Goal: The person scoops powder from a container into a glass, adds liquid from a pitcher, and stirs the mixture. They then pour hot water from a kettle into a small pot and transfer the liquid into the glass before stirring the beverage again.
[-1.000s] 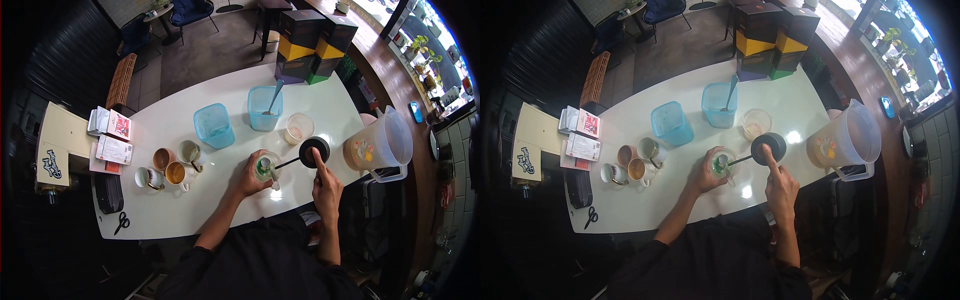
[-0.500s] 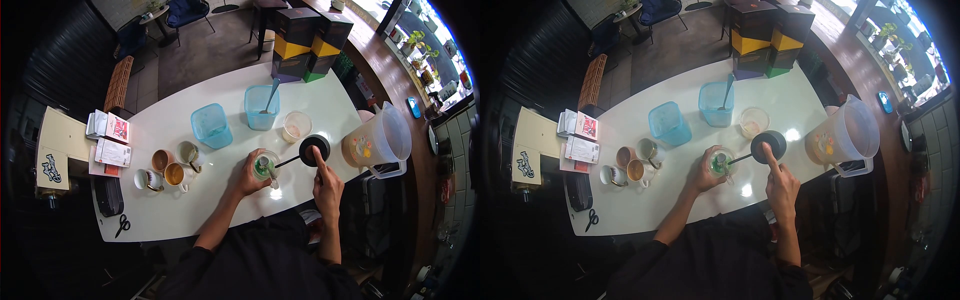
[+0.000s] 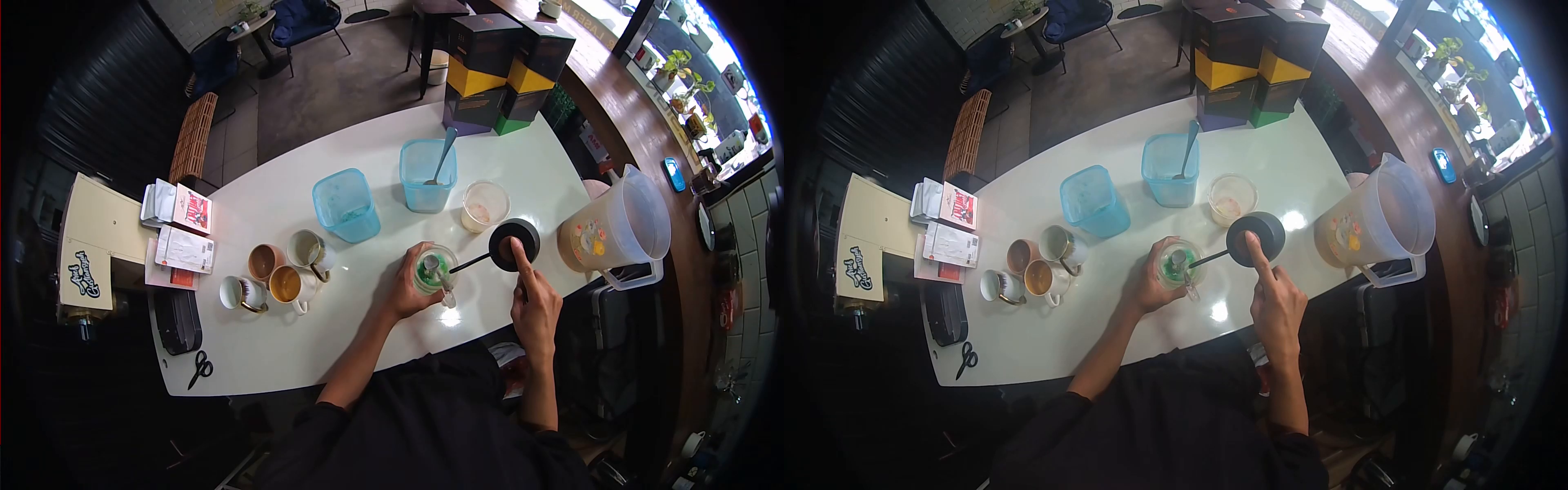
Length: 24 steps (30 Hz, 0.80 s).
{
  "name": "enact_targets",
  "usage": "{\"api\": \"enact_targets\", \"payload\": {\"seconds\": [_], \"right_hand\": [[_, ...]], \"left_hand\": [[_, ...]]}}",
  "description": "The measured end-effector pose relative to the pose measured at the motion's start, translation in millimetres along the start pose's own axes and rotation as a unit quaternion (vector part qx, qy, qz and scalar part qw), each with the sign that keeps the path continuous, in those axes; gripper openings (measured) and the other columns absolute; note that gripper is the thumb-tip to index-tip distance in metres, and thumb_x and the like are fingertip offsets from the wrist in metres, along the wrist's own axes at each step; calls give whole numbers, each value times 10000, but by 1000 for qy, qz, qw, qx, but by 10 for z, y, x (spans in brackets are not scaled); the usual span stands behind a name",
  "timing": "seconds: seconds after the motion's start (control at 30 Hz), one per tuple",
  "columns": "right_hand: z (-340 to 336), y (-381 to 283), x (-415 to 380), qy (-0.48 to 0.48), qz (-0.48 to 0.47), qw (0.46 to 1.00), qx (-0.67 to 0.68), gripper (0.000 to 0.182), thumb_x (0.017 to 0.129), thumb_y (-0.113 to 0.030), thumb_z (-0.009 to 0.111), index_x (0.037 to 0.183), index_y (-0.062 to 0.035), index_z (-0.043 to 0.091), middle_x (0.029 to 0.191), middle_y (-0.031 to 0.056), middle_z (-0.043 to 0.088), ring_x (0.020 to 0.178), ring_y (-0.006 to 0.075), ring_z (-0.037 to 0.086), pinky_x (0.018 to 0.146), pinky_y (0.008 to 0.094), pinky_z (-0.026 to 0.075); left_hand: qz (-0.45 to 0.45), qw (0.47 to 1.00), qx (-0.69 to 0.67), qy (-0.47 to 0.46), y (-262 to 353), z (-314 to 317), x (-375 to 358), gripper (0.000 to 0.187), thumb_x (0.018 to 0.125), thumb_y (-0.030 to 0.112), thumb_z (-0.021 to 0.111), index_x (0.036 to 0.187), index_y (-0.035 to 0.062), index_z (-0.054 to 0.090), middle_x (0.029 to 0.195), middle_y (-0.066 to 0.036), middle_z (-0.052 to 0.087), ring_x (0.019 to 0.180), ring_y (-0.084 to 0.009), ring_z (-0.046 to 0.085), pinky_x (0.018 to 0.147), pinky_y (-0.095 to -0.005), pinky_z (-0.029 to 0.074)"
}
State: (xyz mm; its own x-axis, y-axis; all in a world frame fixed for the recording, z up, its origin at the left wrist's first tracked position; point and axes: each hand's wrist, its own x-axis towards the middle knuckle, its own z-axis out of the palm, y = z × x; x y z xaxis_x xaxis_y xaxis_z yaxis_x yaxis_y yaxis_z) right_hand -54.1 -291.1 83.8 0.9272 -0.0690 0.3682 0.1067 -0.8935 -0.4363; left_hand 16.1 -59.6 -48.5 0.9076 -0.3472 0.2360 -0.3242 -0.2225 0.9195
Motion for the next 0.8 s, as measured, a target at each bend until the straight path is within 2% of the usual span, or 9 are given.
{"api": "enact_targets", "payload": {"seconds": [0.57,0.63,0.67,0.73,0.8], "right_hand": [[26,-24,-40,8,15,1000,-2,890,732,161,581,1490,-293,472,741,139,586,612,294,574,618,425,478],[25,-34,-40,7,16,1000,-2,891,733,164,578,1491,-291,469,746,138,589,614,292,576,621,428,479],[38,-34,-39,7,16,1000,-2,891,733,164,578,1491,-291,469,746,138,589,614,292,576,621,428,479],[69,-27,-36,38,1,999,1,900,731,122,596,1489,-345,464,656,97,507,549,273,529,553,422,465],[48,-42,-45,25,10,1000,-2,884,741,139,590,1489,-315,469,695,119,543,576,284,548,583,425,469]], "left_hand": [[-12,1000,4,-15,15,-16,-3,939,642,139,900,1422,59,382,1364,-126,502,1279,-250,507,1081,-381,423],[-32,999,-28,-21,-14,-7,-1,973,612,189,877,1432,37,377,1384,-159,474,1315,-344,469,1110,-425,399],[-32,999,-28,-21,-14,-10,-3,973,612,189,877,1432,37,377,1384,-159,474,1315,-344,469,1110,-425,399],[-36,999,-10,-24,-1,-15,-3,972,612,196,879,1431,36,380,1383,-161,475,1313,-347,470,1110,-428,398],[-35,999,-6,-23,15,-18,-1,971,613,201,880,1429,34,382,1383,-161,475,1312,-347,470,1109,-430,398]]}}
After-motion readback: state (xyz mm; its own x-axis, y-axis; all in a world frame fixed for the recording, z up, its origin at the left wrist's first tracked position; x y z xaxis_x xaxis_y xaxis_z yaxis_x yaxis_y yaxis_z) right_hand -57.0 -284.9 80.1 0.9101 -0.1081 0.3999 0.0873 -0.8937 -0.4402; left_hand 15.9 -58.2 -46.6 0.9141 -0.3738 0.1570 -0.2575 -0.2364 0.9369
